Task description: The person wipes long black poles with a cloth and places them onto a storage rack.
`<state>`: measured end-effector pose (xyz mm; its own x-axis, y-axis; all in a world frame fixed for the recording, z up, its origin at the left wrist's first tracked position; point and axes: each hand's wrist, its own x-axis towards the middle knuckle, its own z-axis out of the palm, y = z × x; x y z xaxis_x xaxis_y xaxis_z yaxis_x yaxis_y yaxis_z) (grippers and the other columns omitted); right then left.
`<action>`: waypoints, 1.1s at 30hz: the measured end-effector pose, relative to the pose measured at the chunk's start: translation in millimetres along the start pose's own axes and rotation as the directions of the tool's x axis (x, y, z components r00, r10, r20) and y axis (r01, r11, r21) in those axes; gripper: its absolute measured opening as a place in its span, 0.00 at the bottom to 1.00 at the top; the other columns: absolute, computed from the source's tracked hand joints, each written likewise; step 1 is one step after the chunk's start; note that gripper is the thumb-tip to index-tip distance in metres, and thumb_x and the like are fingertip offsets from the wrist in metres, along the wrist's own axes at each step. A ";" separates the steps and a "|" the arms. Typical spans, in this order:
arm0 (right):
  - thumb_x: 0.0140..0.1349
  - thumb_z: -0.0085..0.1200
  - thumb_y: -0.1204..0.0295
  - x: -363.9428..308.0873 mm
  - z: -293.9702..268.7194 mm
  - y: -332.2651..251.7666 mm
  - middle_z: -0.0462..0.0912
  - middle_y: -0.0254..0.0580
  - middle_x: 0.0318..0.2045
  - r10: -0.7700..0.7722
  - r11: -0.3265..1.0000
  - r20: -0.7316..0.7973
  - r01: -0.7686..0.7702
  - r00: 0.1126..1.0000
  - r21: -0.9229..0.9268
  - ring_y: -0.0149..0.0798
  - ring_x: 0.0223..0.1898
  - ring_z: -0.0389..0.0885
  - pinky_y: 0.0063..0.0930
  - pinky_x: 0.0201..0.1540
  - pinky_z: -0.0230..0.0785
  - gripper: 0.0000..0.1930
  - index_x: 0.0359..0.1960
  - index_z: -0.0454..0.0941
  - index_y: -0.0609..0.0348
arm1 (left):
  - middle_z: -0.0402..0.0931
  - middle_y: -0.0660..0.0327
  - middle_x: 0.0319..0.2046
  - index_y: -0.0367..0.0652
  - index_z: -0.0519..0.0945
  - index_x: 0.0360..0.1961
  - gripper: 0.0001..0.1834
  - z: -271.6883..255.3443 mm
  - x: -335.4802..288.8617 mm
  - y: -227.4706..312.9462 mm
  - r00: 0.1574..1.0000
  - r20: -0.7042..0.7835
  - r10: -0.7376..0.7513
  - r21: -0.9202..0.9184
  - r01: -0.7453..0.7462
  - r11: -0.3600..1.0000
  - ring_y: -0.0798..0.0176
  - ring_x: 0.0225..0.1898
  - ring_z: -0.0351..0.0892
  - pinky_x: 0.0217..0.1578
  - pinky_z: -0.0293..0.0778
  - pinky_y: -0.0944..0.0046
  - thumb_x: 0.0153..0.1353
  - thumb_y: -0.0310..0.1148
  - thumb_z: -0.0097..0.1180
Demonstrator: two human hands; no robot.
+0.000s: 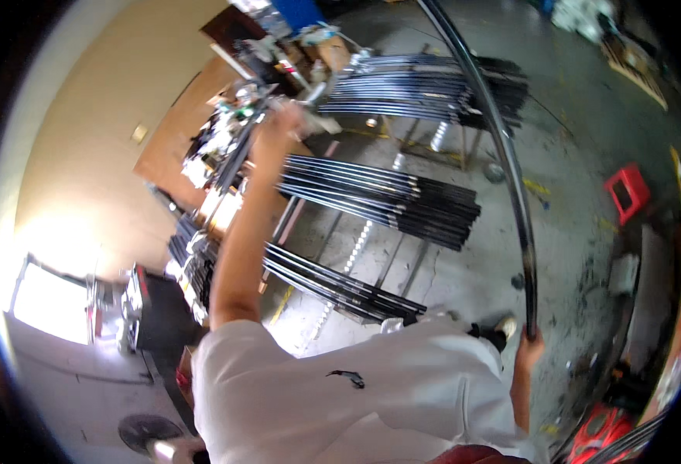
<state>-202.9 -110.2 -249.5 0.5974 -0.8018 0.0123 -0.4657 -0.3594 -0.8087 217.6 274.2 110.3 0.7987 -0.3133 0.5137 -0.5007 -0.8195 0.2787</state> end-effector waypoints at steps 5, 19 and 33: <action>0.50 0.59 0.71 27.1 42.0 -119.1 0.73 0.43 0.17 -0.017 0.982 0.146 -0.011 0.989 0.191 0.39 0.17 0.72 0.30 0.24 0.64 0.14 0.36 0.68 0.58 | 0.70 0.57 0.45 0.43 0.73 0.49 0.28 159.2 -168.3 121.6 0.921 0.373 0.111 -0.804 0.261 0.534 0.61 0.47 0.70 0.41 0.73 0.63 0.47 0.42 0.63; 0.49 0.57 0.73 -7.7 19.3 -41.0 0.78 0.48 0.23 0.008 0.994 0.423 0.040 0.906 -0.105 0.46 0.24 0.77 0.35 0.29 0.69 0.21 0.47 0.68 0.56 | 0.75 0.56 0.27 0.36 0.77 0.30 0.11 169.5 -122.4 215.7 0.989 0.110 0.095 -0.811 0.033 0.585 0.58 0.29 0.73 0.34 0.68 0.63 0.50 0.33 0.62; 0.54 0.55 0.71 31.6 -1.8 -128.5 0.76 0.51 0.26 -0.176 0.984 0.649 0.139 0.740 0.107 0.52 0.30 0.74 0.37 0.36 0.66 0.11 0.35 0.69 0.64 | 0.75 0.62 0.28 0.35 0.77 0.31 0.13 149.8 -93.7 211.0 0.974 0.221 -0.046 -0.848 0.215 0.485 0.71 0.31 0.70 0.36 0.67 0.70 0.55 0.35 0.61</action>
<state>-125.4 -90.2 -144.1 0.9477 -0.2208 -0.2303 -0.3049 -0.4143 -0.8575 87.0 58.8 -0.6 0.8750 -0.3732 0.3083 -0.3536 -0.0578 0.9336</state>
